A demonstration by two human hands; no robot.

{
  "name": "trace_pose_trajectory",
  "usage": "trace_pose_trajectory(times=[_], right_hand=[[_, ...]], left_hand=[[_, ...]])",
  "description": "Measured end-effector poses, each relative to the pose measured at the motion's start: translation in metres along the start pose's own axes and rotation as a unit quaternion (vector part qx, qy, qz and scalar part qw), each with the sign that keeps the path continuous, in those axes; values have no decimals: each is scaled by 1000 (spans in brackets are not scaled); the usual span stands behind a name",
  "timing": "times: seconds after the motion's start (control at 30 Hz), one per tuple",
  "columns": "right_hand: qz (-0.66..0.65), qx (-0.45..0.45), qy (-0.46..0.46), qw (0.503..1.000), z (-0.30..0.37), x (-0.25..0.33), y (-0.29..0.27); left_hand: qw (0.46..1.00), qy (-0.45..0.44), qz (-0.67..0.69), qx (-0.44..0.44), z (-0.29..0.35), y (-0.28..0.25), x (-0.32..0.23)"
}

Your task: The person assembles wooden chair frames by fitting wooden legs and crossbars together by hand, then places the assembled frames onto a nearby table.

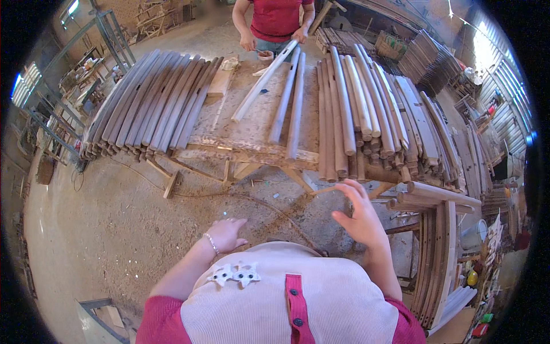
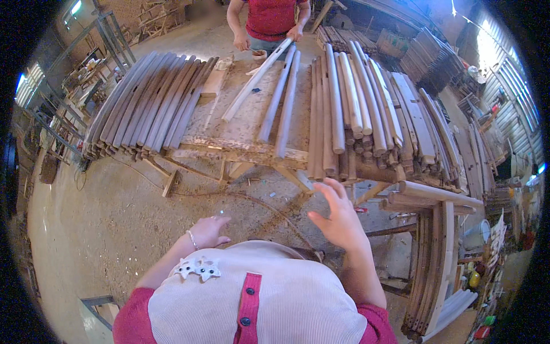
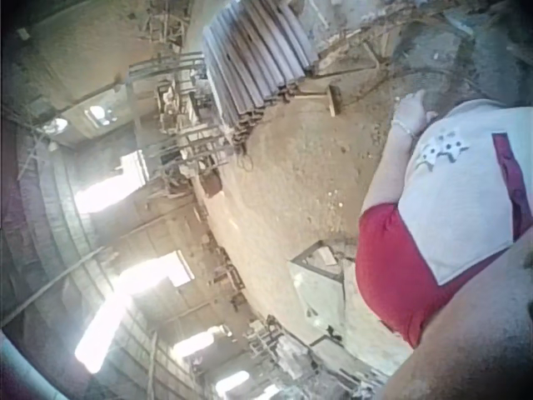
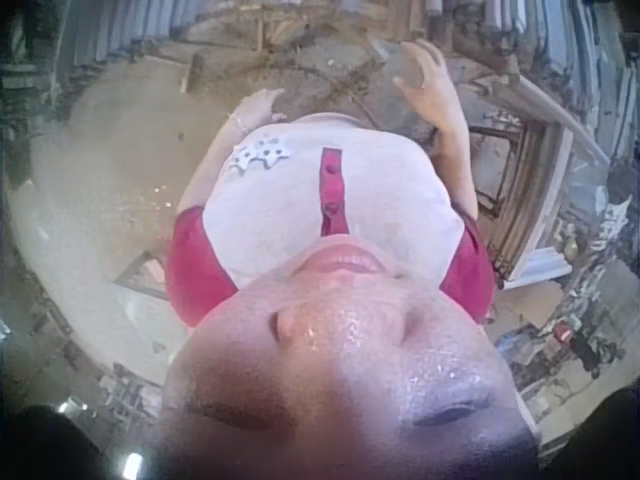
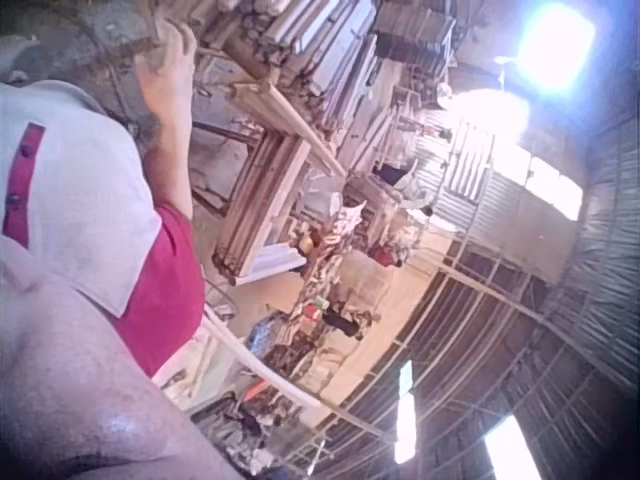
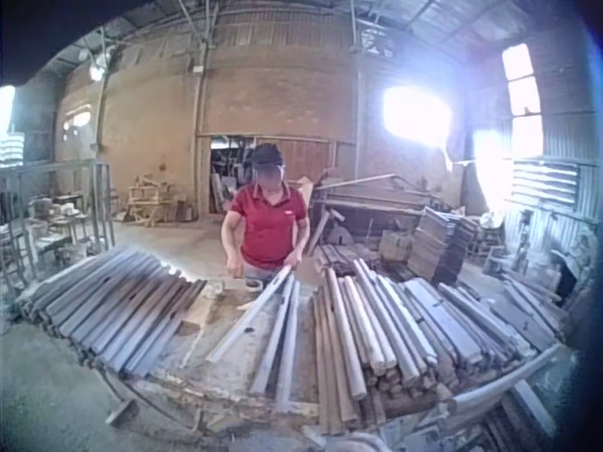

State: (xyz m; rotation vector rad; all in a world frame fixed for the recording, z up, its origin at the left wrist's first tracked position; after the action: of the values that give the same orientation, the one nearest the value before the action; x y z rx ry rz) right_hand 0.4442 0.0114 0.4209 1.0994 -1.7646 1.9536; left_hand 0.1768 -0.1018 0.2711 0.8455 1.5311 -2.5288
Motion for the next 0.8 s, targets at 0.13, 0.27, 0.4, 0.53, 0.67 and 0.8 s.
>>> trace_pose_trajectory(times=[0.13,0.27,0.4,0.53,0.67,0.8], right_hand=[[33,133,-30,990,-35,44,59],[115,286,-43,950,-63,65,122],[139,391,-76,906,-91,73,180],[162,424,-53,889,-139,55,221],[98,290,122,944,-233,-7,242],[53,102,211,971,-320,-65,241]], left_hand=[[996,-45,59,-44,39,19,46],[989,-62,107,-87,44,21,67],[977,-50,155,-141,40,24,91],[962,-129,186,-152,52,8,126],[950,-212,184,-140,43,-23,160],[946,-222,188,-143,4,-70,185]])
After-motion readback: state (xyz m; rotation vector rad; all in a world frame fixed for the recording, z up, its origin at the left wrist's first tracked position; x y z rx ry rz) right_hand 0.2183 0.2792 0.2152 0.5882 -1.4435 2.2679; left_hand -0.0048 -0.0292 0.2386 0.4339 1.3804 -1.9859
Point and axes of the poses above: each hand's wrist, its own z-axis away from the middle knuckle, its own y-axis out of the palm, x = y × z, the point moved 7 cm from there along -z, towards the middle knuckle, and after that the axes turned 14 degrees about y, right-handed, at the moved point
